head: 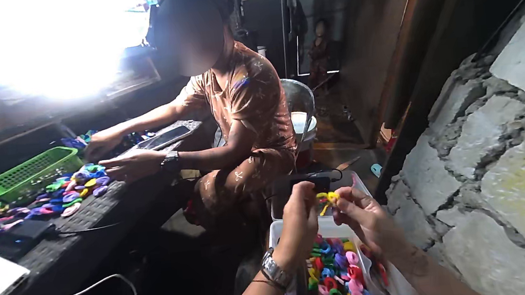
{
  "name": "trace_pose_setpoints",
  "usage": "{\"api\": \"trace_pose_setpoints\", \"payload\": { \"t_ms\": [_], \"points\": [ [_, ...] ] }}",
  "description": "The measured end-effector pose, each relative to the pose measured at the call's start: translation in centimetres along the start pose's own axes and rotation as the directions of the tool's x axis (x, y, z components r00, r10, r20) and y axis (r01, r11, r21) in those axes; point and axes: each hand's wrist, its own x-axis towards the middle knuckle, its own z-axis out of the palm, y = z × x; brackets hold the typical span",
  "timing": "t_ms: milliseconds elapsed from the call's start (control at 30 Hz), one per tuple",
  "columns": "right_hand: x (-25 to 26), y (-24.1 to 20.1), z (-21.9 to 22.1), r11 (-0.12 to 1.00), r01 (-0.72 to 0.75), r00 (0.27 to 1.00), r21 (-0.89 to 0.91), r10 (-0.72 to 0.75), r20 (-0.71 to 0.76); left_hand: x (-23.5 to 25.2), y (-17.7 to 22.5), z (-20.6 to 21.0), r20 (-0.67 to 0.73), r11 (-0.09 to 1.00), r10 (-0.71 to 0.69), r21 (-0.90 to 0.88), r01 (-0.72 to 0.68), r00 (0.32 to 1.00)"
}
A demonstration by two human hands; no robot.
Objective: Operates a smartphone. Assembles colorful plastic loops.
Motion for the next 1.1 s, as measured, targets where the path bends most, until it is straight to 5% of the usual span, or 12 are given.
{"api": "trace_pose_setpoints", "payload": {
  "t_ms": [67,133,233,300,400,533,667,833,900,1000,1100],
  "points": [
    [0.0,0.5,-1.0,0.875,0.18,0.98,-0.45,-0.118,0.161,0.2,-0.4,-0.3,-0.108,0.996,0.018,0.089,-0.008,0.994],
    [0.0,0.9,-1.1,0.516,0.228,0.974,-0.826,-0.139,0.181,0.1,-0.3,-0.2,-0.117,0.983,0.049,0.18,-0.027,0.992],
    [0.1,1.8,-1.5,0.36,0.224,0.947,-0.906,-0.3,0.115,-0.3,0.2,0.0,0.024,0.988,-0.022,0.152,0.018,0.999],
    [0.1,1.6,-1.3,0.504,0.236,0.932,-0.831,-0.359,0.047,-0.2,0.3,0.1,0.102,0.994,-0.086,0.083,0.078,0.991],
    [-0.3,0.9,-0.6,0.824,0.161,0.973,-0.543,-0.223,-0.051,-0.1,0.4,-0.2,0.17,0.993,-0.115,0.026,0.112,0.979],
    [-0.4,0.2,-0.5,0.942,0.116,0.982,-0.315,-0.156,-0.103,-0.2,0.1,-0.1,0.185,0.997,-0.072,0.031,0.068,0.98],
    [-0.5,0.6,-1.1,0.9,0.246,0.966,-0.36,-0.257,0.019,-0.1,-0.5,0.0,0.161,0.985,-0.01,-0.166,0.037,0.987],
    [-0.2,1.7,-1.1,0.487,0.401,0.876,-0.776,-0.451,0.169,-0.1,-0.1,-0.1,0.149,0.803,0.024,-0.592,0.069,0.989],
    [-0.3,1.7,-1.0,0.592,0.332,0.93,-0.734,-0.334,0.152,-0.2,-0.5,-0.1,0.147,0.787,0.073,-0.617,0.034,0.986],
    [-0.3,0.6,-1.0,0.965,0.016,0.999,-0.263,-0.007,0.038,-0.3,-0.6,0.0,0.202,0.802,0.113,-0.597,0.031,0.973],
    [-0.3,-0.1,-0.9,0.987,-0.077,0.997,0.142,0.079,-0.014,-0.4,0.3,0.0,0.184,0.84,0.013,-0.535,0.089,0.983]
  ]
}}
